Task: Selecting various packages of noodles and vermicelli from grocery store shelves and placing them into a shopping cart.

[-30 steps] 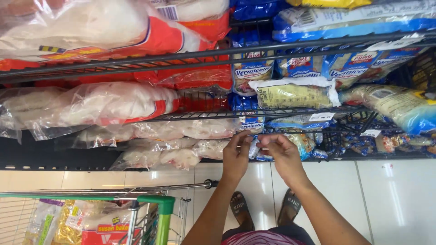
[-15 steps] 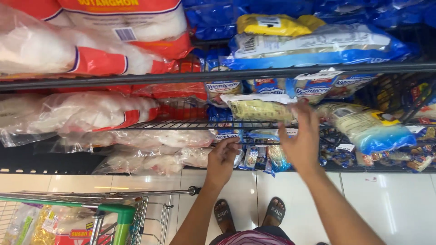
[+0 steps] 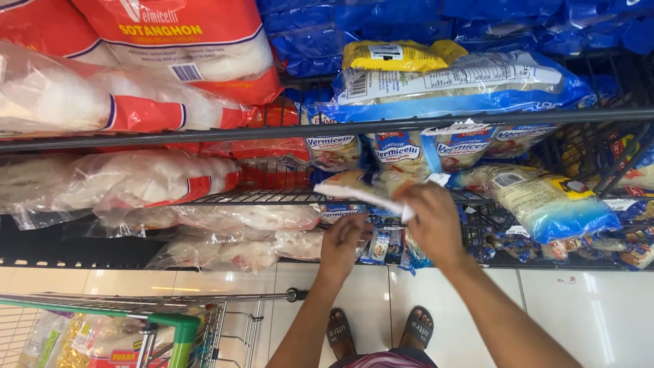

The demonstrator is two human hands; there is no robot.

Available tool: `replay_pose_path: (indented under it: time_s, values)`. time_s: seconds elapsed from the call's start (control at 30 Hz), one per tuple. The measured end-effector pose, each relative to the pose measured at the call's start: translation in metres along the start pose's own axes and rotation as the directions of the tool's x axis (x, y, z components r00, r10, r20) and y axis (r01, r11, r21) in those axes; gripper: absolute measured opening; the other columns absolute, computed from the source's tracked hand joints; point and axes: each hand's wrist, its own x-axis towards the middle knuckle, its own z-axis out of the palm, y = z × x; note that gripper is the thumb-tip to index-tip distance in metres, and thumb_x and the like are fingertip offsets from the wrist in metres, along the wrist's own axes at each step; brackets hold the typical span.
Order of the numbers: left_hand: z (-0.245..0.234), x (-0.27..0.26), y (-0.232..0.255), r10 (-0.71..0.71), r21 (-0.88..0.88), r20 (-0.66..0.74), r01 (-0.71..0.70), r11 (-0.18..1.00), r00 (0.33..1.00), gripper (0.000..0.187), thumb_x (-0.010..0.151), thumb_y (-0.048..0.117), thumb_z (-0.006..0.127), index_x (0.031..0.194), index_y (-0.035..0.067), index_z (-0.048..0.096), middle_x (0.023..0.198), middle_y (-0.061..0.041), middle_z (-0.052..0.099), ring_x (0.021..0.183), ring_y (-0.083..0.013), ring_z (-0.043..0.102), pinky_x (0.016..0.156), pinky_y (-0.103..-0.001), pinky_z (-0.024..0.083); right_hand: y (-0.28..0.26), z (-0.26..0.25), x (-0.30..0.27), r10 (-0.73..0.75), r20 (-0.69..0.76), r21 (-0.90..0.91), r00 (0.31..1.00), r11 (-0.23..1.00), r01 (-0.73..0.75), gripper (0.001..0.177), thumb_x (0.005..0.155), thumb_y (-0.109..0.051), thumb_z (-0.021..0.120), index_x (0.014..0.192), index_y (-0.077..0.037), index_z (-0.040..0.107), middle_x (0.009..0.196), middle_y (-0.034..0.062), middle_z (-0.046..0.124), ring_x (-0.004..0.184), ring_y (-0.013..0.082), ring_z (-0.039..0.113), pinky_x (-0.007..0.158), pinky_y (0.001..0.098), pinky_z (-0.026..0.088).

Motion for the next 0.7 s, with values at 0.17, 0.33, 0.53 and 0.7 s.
replay_pose_path:
  time_s: [0.17,0.33,0.53,0.7]
  values:
    - [0.006,-0.007,0.022,-0.291,-0.215,-0.018,0.28,0.935,0.957,0.048,0.1,0.044,0.045,0.121,0.006,0.067,0.105,-0.009,0.077,0.089,-0.0201,0.075,0.077,-0.034,0.058,-0.018,0.001,-0.027,-0.289,-0.09,-0.063,0.953,0.957,0.285,0.034,0.07,0.004,0.07,0.099,-0.013,0.073,0.104,0.0042,0.064,0.111,0.024,0.063,0.109,0.0527,0.043]
    - [0.011,-0.004,0.008,-0.313,-0.342,-0.006,0.292,0.893,0.95,0.05,0.1,0.051,0.05,0.117,0.006,0.062,0.103,-0.01,0.073,0.089,-0.0205,0.072,0.078,-0.038,0.059,-0.02,0.007,-0.047,-0.296,-0.058,-0.128,0.954,0.949,0.287,0.035,0.066,0.002,0.07,0.096,-0.013,0.076,0.103,0.0018,0.063,0.113,0.0237,0.061,0.11,0.0538,0.041]
    - [0.011,-0.005,0.002,-0.324,-0.338,-0.03,0.295,0.894,0.946,0.047,0.099,0.05,0.055,0.118,0.007,0.062,0.101,-0.008,0.074,0.088,-0.0201,0.072,0.077,-0.036,0.059,-0.02,0.008,-0.059,-0.282,-0.035,-0.12,0.959,0.954,0.276,0.036,0.064,0.001,0.07,0.097,-0.014,0.076,0.102,0.0014,0.063,0.114,0.0238,0.06,0.11,0.0544,0.039]
    - [0.01,-0.004,0.004,-0.309,-0.318,-0.021,0.287,0.904,0.951,0.05,0.098,0.05,0.055,0.12,0.007,0.065,0.101,-0.009,0.075,0.087,-0.0194,0.072,0.077,-0.036,0.059,-0.02,0.008,-0.058,-0.278,-0.037,-0.109,0.96,0.956,0.273,0.036,0.064,0.002,0.069,0.096,-0.014,0.075,0.102,0.0018,0.063,0.114,0.0243,0.059,0.11,0.0548,0.039]
